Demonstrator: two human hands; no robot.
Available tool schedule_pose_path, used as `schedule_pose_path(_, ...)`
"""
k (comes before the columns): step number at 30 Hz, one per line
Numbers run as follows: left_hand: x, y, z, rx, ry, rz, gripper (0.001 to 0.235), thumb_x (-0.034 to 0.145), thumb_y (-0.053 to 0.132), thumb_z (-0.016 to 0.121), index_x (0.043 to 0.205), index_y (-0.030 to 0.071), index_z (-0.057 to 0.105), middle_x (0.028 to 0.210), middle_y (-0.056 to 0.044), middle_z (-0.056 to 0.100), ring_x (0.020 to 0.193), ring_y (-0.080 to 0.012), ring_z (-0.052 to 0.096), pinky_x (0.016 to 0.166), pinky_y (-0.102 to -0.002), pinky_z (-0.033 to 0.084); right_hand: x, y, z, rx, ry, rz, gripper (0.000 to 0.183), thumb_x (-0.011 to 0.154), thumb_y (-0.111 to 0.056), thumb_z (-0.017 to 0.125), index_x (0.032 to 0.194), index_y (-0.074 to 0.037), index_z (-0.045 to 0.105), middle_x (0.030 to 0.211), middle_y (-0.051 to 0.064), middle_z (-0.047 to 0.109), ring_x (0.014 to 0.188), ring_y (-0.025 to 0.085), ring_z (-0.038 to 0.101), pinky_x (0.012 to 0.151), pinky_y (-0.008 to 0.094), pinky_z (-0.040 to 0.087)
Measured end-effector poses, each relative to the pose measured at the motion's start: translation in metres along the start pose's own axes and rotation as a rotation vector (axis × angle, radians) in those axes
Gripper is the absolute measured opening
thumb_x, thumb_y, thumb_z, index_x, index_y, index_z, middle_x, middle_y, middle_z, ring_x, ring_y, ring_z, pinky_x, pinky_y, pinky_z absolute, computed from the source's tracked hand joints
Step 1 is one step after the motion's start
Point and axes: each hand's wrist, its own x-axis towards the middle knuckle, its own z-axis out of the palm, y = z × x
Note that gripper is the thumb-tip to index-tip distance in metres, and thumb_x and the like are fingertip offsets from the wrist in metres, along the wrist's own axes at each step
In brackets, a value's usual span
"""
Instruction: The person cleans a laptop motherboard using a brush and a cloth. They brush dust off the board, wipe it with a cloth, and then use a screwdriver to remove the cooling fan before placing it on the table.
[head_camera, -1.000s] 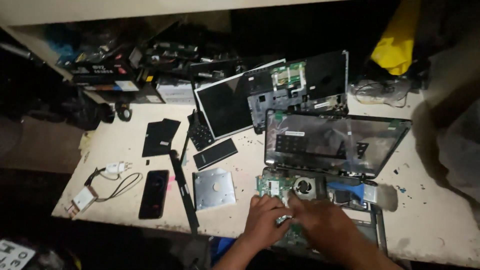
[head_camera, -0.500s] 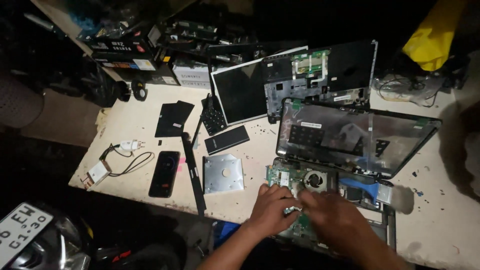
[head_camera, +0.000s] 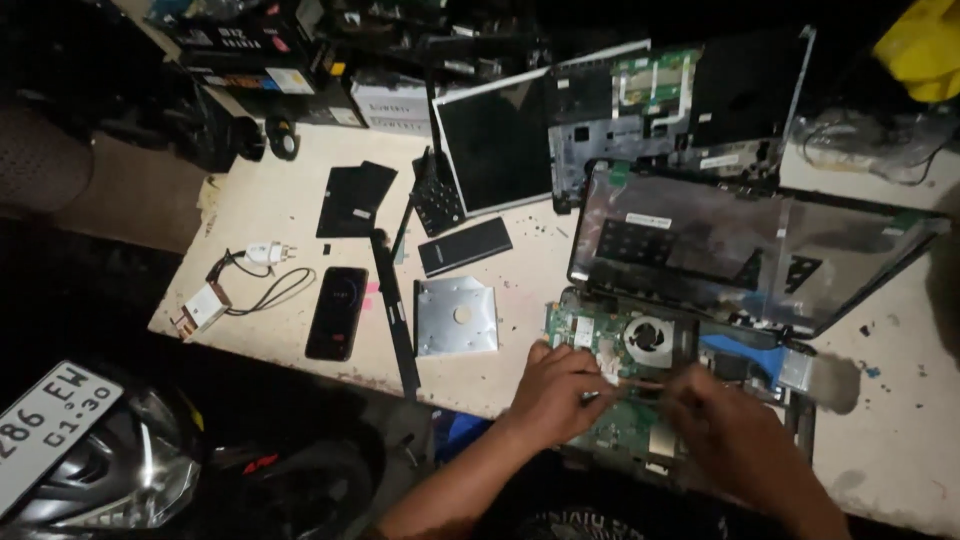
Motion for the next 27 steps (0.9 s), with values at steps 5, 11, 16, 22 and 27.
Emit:
schedule_pose_path(5,0.002,0.004,-0.008,-0.017,-0.03,-0.018,0.007,0.089,0.025,0.084,0.095,0.027,0.081,0.093,0.008,0.061,0.09,-0.0186,0.058,0.087,-0.039,0.029,-0.005,0.019,0.012,0.334,-0.042,0.142,0.015,0.099,-0.032,0.056,0.099,-0.018,0.062,0.095,0.005,0.08,0.081,0.022,0.077,0.072,0.036,0.055)
schedule_pose_path(11,0.007,0.001,-0.014,-0.039,-0.158,-0.055,0.017,0.091,0.029,0.08,0.108,0.028,0.078,0.101,0.008,0.063,0.097,-0.0181,0.061,0.089,-0.038,0.031,-0.003,0.072,0.053,0.678,0.203,-0.105,0.007,0.099,-0.017,0.063,0.097,-0.012,0.058,0.098,0.004,0.065,0.094,0.016,0.067,0.087,0.032,0.055)
schedule_pose_path(16,0.011,-0.001,-0.021,-0.101,-0.203,-0.113,0.021,0.091,0.028,0.081,0.111,0.026,0.076,0.103,0.005,0.064,0.103,-0.0199,0.064,0.092,-0.039,0.034,-0.004,0.061,0.049,0.801,0.348,0.115,0.009,0.099,-0.016,0.066,0.102,-0.015,0.057,0.09,0.001,0.062,0.085,0.016,0.059,0.084,0.032,0.044)
schedule_pose_path(22,0.014,0.0,-0.035,-0.177,-0.192,-0.115,0.021,0.095,0.026,0.076,0.114,0.017,0.072,0.103,0.0,0.063,0.102,-0.0254,0.064,0.096,-0.04,0.041,-0.008,0.031,0.032,0.772,0.19,0.29,0.017,0.099,-0.026,0.059,0.113,-0.016,0.06,0.114,0.012,0.07,0.098,0.029,0.066,0.077,0.041,0.051)
schedule_pose_path(27,0.019,0.002,-0.044,-0.262,-0.134,-0.11,0.035,0.078,0.013,0.087,0.111,0.02,0.075,0.092,-0.004,0.066,0.092,-0.0311,0.066,0.092,-0.042,0.048,-0.019,-0.002,0.013,0.354,0.097,-0.036,0.025,0.093,-0.024,0.066,0.116,-0.016,0.06,0.092,0.022,0.079,0.095,0.051,0.074,0.078,0.064,0.058)
